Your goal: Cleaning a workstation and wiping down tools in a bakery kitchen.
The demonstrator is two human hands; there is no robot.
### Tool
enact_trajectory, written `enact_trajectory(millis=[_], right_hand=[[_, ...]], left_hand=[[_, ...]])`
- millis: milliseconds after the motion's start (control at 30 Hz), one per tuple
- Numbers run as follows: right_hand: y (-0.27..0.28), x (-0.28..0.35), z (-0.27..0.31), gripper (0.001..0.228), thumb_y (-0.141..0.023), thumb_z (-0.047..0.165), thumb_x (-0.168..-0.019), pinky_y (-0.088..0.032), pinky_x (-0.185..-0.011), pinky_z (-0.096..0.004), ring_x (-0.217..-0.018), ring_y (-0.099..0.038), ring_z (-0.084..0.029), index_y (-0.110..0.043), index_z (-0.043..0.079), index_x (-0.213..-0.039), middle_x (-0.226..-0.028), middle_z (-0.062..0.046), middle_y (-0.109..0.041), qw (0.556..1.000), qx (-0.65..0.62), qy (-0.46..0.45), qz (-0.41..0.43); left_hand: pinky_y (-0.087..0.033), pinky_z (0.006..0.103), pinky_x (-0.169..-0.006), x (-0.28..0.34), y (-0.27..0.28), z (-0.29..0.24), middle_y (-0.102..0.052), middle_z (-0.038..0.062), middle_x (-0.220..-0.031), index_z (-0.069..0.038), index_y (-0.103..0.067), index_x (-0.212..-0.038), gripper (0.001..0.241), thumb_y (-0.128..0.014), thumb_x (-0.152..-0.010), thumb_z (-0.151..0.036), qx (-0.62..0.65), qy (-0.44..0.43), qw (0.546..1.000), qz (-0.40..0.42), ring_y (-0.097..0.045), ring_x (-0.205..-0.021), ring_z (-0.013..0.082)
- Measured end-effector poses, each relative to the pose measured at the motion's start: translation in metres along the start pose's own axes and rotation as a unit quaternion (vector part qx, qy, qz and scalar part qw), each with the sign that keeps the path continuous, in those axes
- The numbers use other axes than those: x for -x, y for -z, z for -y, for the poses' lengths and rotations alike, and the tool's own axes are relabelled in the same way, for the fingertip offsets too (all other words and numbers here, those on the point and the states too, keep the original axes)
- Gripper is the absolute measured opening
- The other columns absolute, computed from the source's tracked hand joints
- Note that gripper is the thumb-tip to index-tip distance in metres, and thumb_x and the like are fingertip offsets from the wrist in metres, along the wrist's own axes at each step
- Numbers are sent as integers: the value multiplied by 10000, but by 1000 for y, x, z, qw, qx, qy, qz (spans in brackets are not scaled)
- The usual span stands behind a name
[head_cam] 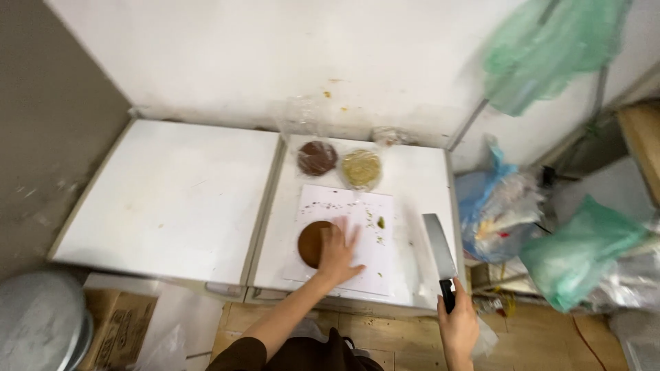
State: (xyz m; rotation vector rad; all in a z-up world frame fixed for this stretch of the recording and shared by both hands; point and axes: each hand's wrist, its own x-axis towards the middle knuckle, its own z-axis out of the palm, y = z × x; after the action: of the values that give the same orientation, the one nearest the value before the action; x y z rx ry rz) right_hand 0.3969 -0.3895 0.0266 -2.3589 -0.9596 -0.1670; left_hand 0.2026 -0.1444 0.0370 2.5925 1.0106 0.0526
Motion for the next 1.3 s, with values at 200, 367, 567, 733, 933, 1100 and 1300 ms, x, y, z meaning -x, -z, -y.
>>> enact_trajectory(millis=[200,367,567,733,933,1100,1300], right_hand=[[45,53,-10,399,-783,257,-828,-553,-741,-402,-912,-696,-273,-674,172,-1203,-1003,-46,-705,996,59,-50,-42],[87,111,-47,369,-813,208,-768,-553,-749,-392,-903,-694,-258,-706,182,-1120,-930,-28,-695,984,100,-85,-124],[81,206,-111,424,-788,222,-804,-554,-669,-337,-764,-703,-177,-697,111,-1203,-896,-77,-736,959,-50,-233,-156],[83,203,-98,425,-595,170,-959,-455,-436,-295,-541,-594,-164,-595,8,-1352,-875,-155,-751,792,-441,-391,-158],[111,172,-69,433,-506,158,-1002,-381,-363,-276,-486,-525,-162,-564,-31,-1388,-860,-180,-698,732,-554,-387,-90],[107,184,-98,432,-525,151,-977,-382,-345,-297,-471,-540,-179,-575,-14,-1373,-832,-181,-693,750,-541,-381,-10],[72,189,-116,442,-487,190,-999,-467,-396,-308,-526,-600,-202,-530,-43,-1372,-901,-185,-705,755,-554,-349,-35]], left_hand=[[-92,553,-1303,7,-20,-167,-89,103,-1755,-369,-313,-1613,907,-691,-833,-103,-48,-447,893,5,-85,-1616,314],[-112,540,-1304,-29,-66,-213,-85,115,-1742,-418,-402,-1565,809,-630,-886,-43,-1,-496,866,-57,-61,-1625,333],[-68,597,-1261,-66,-45,-233,3,144,-1707,-233,-300,-1582,778,-647,-891,-152,-39,-422,904,-61,18,-1573,362],[-150,429,-1370,-27,-100,-243,-29,61,-1818,-401,-206,-1672,938,-632,-961,39,124,-621,761,-141,-55,-1715,200],[-98,570,-1388,-31,-84,-232,-31,-29,-1789,-437,-180,-1658,981,-656,-927,14,82,-723,684,-56,7,-1636,218],[-116,621,-1216,-76,-48,-227,-263,172,-1673,-202,-373,-1581,763,-662,-883,-98,21,-468,879,-83,-201,-1531,348],[-517,245,-590,-64,-126,-211,-829,82,-1056,-246,-733,-1264,311,-465,-1109,-279,-67,-345,914,202,-676,-655,127]])
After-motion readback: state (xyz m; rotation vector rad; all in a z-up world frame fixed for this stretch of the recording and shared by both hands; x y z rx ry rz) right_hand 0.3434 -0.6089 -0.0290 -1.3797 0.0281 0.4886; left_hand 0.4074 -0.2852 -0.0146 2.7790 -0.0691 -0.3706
